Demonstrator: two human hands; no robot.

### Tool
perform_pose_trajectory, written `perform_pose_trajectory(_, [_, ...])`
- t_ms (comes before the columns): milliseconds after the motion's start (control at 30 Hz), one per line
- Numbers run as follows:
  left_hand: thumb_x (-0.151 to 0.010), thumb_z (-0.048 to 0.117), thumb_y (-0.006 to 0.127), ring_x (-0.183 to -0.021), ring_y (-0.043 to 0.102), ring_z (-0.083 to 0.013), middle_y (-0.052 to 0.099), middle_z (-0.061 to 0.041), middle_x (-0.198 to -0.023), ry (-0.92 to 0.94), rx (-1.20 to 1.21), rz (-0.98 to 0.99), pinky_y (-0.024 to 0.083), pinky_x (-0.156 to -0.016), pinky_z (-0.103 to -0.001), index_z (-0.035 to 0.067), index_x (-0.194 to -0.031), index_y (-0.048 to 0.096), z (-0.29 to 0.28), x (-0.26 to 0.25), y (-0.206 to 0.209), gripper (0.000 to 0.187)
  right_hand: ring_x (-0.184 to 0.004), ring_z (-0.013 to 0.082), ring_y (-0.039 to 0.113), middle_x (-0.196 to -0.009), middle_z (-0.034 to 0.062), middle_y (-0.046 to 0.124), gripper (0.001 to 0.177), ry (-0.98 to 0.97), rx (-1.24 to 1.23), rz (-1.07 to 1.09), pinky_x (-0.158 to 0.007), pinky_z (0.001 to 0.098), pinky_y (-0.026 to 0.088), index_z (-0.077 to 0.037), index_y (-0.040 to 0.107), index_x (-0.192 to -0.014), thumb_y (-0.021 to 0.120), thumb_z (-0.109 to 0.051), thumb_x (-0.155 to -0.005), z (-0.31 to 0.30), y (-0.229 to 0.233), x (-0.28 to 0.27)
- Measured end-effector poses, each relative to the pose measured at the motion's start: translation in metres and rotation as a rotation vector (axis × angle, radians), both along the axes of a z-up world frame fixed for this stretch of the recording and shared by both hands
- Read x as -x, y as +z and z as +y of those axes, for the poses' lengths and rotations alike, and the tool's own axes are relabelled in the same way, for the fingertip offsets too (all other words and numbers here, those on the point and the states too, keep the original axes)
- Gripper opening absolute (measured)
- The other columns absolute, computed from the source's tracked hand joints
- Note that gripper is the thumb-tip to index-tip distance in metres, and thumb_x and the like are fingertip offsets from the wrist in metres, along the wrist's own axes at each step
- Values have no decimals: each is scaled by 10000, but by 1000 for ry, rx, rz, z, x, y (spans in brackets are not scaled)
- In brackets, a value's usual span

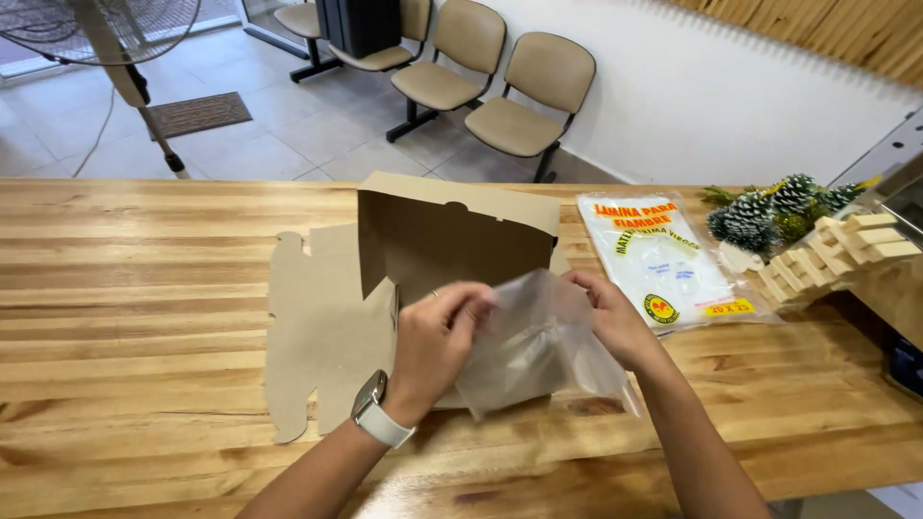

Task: Assembling cardboard boxes by folding pre-scored flaps and tucking them into slots, then placing a plastic liner inside.

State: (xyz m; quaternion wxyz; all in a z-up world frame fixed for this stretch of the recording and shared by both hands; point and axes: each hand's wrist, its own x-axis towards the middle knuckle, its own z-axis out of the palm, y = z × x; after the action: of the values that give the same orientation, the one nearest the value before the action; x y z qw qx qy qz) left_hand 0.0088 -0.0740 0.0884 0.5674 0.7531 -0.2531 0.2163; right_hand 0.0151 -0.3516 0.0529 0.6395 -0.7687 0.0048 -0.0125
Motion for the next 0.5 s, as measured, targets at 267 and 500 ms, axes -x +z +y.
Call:
perform_pose_trajectory(267, [-1059,271,550,-840,749,-355,765,-119,-856,225,-86,121,582,-758,-451,167,-1057,667,40,-11,3,156,-862,121,548,-1012,159,651,1120,4,-37,208,-776,256,503,-41,503,-1449,559,-821,-648,55,53,56])
perform_pose_trajectory(500, [-1024,94,456,-852,738,-484,763,-266,-896,210,-204,321,580,-768,-533,129,-1157,510,59,-12,9,147,-1145,206,632,-1516,180,429,1584,345,-129,-71,-725,203,461,-284,-66,-1653,541,-1111,-447,24,5,55])
